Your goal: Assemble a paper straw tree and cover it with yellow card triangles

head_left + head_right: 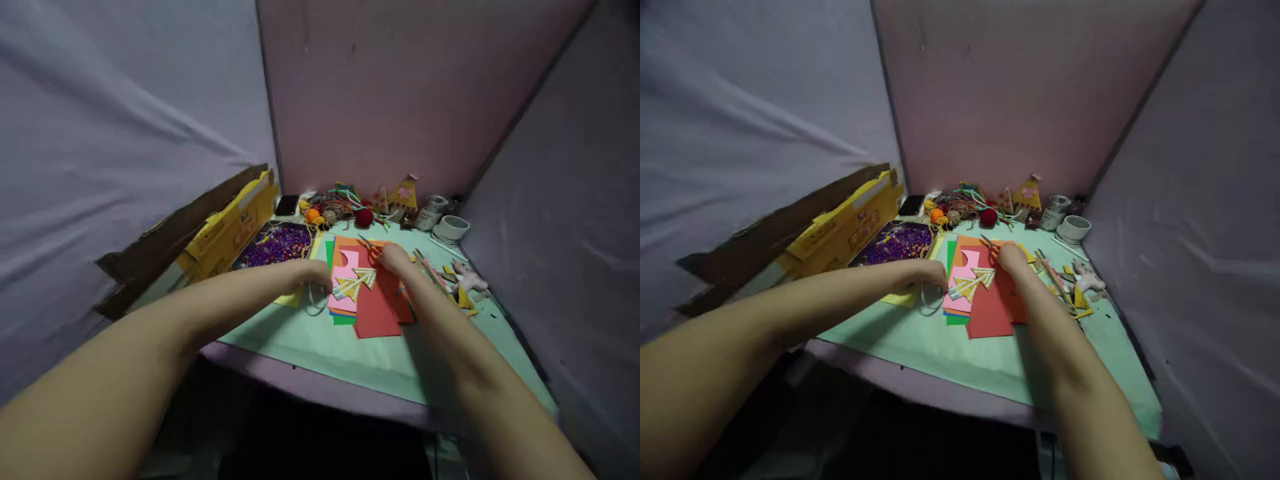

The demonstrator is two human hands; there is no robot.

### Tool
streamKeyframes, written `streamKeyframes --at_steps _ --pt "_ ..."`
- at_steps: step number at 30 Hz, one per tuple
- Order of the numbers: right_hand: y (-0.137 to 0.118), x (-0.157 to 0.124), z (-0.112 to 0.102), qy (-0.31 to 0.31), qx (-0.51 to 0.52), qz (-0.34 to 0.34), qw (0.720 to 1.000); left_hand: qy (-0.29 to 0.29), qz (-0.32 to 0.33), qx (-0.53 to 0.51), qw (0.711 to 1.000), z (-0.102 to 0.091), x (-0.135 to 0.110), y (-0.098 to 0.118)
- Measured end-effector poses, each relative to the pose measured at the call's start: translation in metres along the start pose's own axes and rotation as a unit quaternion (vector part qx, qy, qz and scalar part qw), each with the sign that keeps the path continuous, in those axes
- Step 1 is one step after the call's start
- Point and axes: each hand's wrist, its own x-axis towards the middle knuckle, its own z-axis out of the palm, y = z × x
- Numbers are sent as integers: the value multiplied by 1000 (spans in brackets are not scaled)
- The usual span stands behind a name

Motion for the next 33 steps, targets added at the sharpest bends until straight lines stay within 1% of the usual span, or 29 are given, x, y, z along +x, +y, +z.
streamKeyframes --at_steps 2,4,6,8,11,14,17,23,27,33 --pt "7 -12 0 5 6 2 1000 4 1 0 1000 0 1 1" --pt "14 -30 1 13 13 -17 1000 13 3 -2 1000 1 1 1" --pt "23 -58 5 29 35 -86 995 27 6 -8 1000 1 1 0" --pt "30 -90 10 41 33 -133 990 40 11 -16 999 0 1 -1" --pt "34 -132 20 81 3 -179 981 48 21 -22 998 0 2 -2" --pt "28 -153 28 89 -12 -203 975 52 24 -25 998 0 4 -1" --pt "19 -157 31 85 -26 -199 976 57 22 -23 998 1 7 3" --pt "4 -150 30 56 -49 -191 979 54 24 -16 998 1 11 7" --pt "-3 -149 30 40 -67 -193 978 47 27 6 998 1 16 8" --pt "-7 -147 31 34 -84 -187 978 47 22 19 998 3 20 9"
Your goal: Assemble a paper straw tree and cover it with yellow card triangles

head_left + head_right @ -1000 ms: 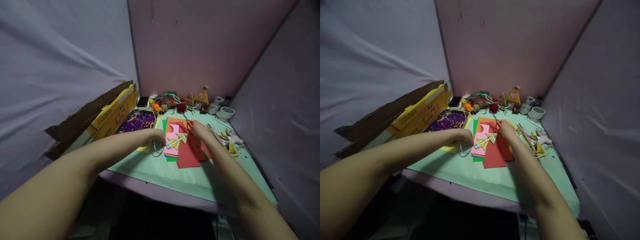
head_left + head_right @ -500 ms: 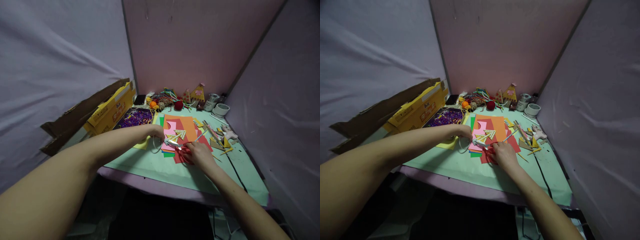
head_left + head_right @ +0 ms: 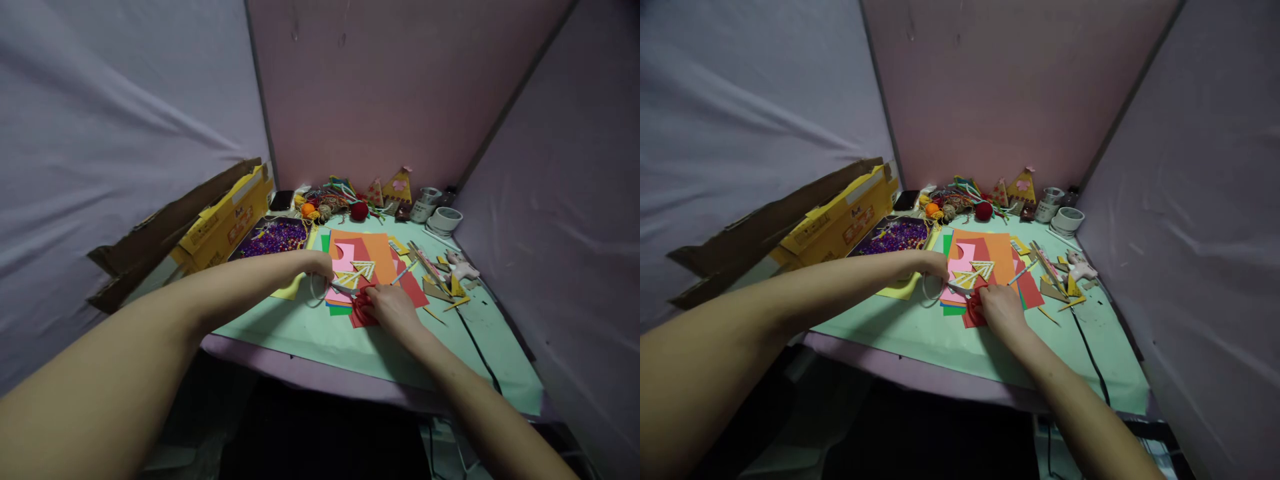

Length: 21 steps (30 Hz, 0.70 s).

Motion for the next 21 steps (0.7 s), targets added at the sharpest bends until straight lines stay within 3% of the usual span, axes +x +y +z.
streamKeyframes --at_steps 8,13,16,19,21 --pt "8 2 5 20 33 -2 999 -3 15 -46 999 -9 -9 -3" --pt "38 -7 7 63 79 -30 994 1 63 -155 986 -13 -37 -27" --pt "60 -4 3 88 87 -11 992 22 102 -380 919 6 -59 -46" --pt "73 22 -5 109 85 46 989 -36 143 -561 815 41 -72 -55" --pt "73 51 -10 83 66 100 989 -48 171 -644 745 66 -74 -56"
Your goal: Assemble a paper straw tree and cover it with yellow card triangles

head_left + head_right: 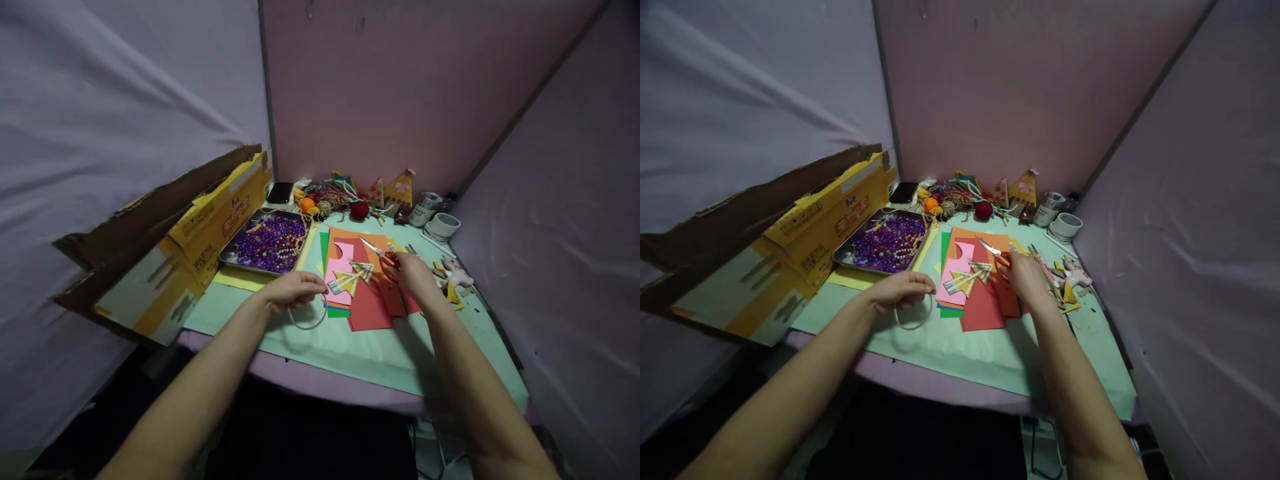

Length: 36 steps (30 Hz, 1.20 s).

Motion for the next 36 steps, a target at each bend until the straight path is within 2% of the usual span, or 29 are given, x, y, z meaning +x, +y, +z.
streamKeyframes --at_steps 3,5,8,11,14,18,21,24,26,28,32,36 --pt "-16 44 3 -7 -10 32 999 -8 11 -105 994 3 0 -28" --pt "-27 64 7 -5 -4 36 999 -8 23 -149 988 1 1 -38" --pt "-45 66 13 17 9 24 1000 -4 44 -193 980 -6 2 -42" --pt "-69 34 24 23 26 -23 999 11 46 -221 974 -9 3 -42" --pt "-93 -8 39 -20 65 -109 992 29 45 -227 973 -6 5 -42" --pt "-108 -39 47 -18 106 -126 986 38 47 -207 976 -1 5 -41" --pt "-114 -52 40 39 202 -98 974 44 62 -169 983 3 2 -42" --pt "-126 -81 29 117 334 -90 931 65 78 -83 991 12 -5 -47" --pt "-134 -108 25 121 351 -123 920 74 84 -25 993 23 -12 -53" --pt "-138 -137 24 121 320 -139 929 74 96 6 993 39 -21 -61" --pt "-132 -185 26 104 245 -94 959 63 81 48 994 74 -38 -78" --pt "-119 -221 26 106 176 -43 978 46 50 59 996 111 -44 -95"
